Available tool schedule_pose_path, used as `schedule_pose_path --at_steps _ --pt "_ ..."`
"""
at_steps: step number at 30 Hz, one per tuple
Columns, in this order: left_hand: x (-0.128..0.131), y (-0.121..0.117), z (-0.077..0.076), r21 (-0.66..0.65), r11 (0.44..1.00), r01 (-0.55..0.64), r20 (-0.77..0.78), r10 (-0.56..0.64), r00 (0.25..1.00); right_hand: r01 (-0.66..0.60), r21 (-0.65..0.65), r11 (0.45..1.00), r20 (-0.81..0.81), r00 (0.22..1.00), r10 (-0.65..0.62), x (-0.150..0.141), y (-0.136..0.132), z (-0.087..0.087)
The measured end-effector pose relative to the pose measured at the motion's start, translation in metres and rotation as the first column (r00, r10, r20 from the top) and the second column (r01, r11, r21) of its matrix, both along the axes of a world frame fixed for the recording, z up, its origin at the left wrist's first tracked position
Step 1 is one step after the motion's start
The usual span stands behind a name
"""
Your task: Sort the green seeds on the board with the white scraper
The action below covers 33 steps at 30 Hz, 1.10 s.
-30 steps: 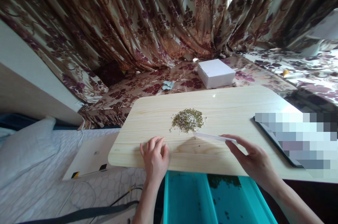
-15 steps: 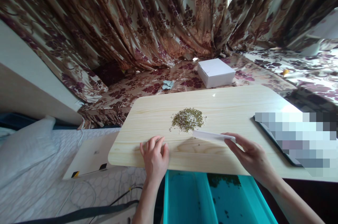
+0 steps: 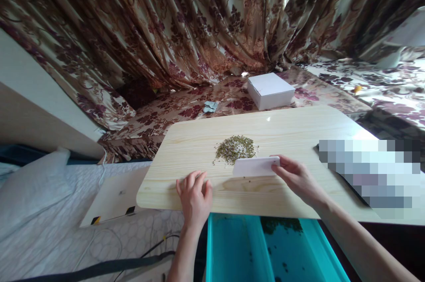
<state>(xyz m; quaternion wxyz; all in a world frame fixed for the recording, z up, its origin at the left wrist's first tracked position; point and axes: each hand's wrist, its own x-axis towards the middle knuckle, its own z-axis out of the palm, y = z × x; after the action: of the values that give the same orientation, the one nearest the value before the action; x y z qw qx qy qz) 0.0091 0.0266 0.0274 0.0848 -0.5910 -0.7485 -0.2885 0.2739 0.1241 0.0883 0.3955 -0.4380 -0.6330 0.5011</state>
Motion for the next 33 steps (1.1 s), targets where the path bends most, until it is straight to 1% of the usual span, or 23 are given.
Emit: schedule_pose_path --at_steps 6,14,21,24,27,31,33 --pt "0.001 0.0 0.0 0.006 1.0 0.002 0.0 -0.002 1.0 -0.119 -0.056 0.991 -0.046 0.992 0.116 -0.016 0.012 0.003" --pt "0.001 0.0 0.0 0.016 1.0 0.007 -0.009 -0.007 1.0 -0.179 -0.134 0.975 -0.026 0.984 0.177 -0.024 0.035 0.006" --pt "0.001 -0.001 0.0 0.016 1.0 0.01 -0.022 -0.01 1.0 -0.298 -0.248 0.922 0.004 0.951 0.308 -0.027 0.052 0.008" --pt "0.0 -0.001 0.0 0.017 1.0 0.015 -0.026 -0.015 1.0 -0.319 -0.314 0.894 0.055 0.934 0.353 -0.022 0.055 0.011" --pt "0.0 -0.001 0.0 0.018 1.0 0.02 -0.029 -0.02 0.999 -0.328 -0.355 0.875 0.09 0.92 0.381 -0.011 0.051 0.016" --pt "-0.001 -0.001 -0.002 0.017 1.0 0.019 -0.028 -0.018 0.999 -0.321 -0.35 0.88 0.234 0.879 0.414 0.009 0.037 0.024" --pt "-0.001 0.0 -0.003 0.02 1.0 0.016 -0.027 -0.015 1.0 -0.318 -0.333 0.888 0.307 0.854 0.421 0.021 0.025 0.023"
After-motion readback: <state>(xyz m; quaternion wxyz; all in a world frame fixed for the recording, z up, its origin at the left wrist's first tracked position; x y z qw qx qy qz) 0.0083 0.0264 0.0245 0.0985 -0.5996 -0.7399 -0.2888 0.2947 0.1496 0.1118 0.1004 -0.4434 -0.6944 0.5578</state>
